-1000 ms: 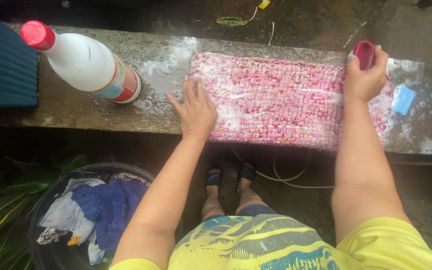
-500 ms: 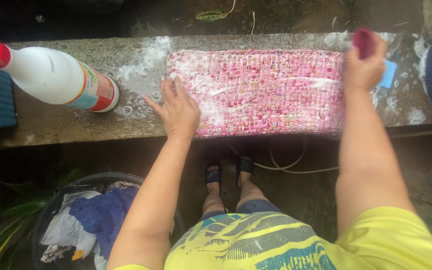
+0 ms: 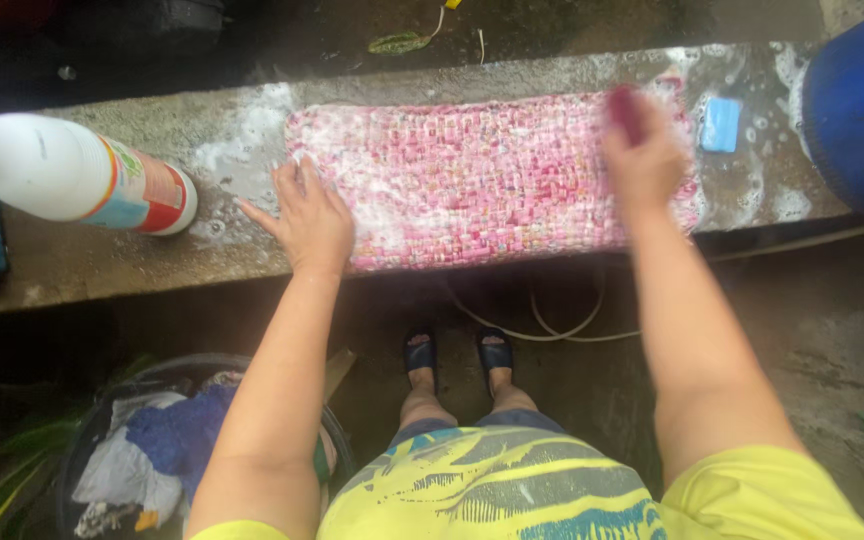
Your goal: The person washes a mat by laying it on a ledge, pouring water over it using a scoop, adding liquid from a bottle, and scrubbing both sides with a brush.
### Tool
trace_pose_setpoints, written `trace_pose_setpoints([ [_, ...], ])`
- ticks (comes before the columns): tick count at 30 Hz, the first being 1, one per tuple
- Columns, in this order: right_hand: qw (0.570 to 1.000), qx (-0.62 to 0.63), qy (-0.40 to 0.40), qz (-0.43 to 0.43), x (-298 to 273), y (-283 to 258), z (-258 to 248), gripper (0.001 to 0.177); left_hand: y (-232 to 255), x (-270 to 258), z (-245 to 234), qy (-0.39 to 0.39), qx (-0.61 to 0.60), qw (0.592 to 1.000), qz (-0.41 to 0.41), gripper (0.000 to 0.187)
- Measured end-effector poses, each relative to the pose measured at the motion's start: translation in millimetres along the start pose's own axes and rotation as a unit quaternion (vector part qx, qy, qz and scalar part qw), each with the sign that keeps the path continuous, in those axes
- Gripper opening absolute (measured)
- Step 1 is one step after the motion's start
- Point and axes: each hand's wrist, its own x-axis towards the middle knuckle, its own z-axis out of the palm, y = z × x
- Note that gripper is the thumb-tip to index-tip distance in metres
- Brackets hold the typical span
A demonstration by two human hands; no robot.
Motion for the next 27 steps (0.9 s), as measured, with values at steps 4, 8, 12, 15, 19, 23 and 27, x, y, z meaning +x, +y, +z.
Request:
trace_pose_setpoints([
  [4, 0.991, -0.024, 0.079, -0.103, 47, 55, 1, 0.04, 78, 4, 39, 0.051, -0.078, 0.995, 0.037, 0.059],
  [8, 0.985, -0.064, -0.108, -0.12, -14, 70, -45, 0.04, 255, -59, 51, -0.222, -0.008, 0.942, 0.252, 0.114],
  [12, 0.979, -0.046, -0.124, -0.157, -52, 87, -104, 0.051, 319, -50, 37, -0.273, 0.011, 0.926, 0.26, 0.117],
  [15, 0.981, -0.098, -0.113, -0.124, -12, 100, -80, 0.044, 332, -51, 39, -0.253, 0.032, 0.929, 0.269, 0.113],
  [19, 0.983, -0.065, -0.011, -0.173, 79, 113, -31, 0.039, 333, -58, 48, -0.24, 0.037, 0.936, 0.256, 0.118],
  [23, 0.984, -0.064, -0.084, -0.147, 43, 118, -47, 0.035, 338, -56, 50, -0.18, 0.037, 0.948, 0.259, 0.118],
  [27, 0.982, -0.026, -0.084, -0.17, -27, 130, -108, 0.055, 338, -53, 44, -0.216, 0.052, 0.942, 0.252, 0.123],
])
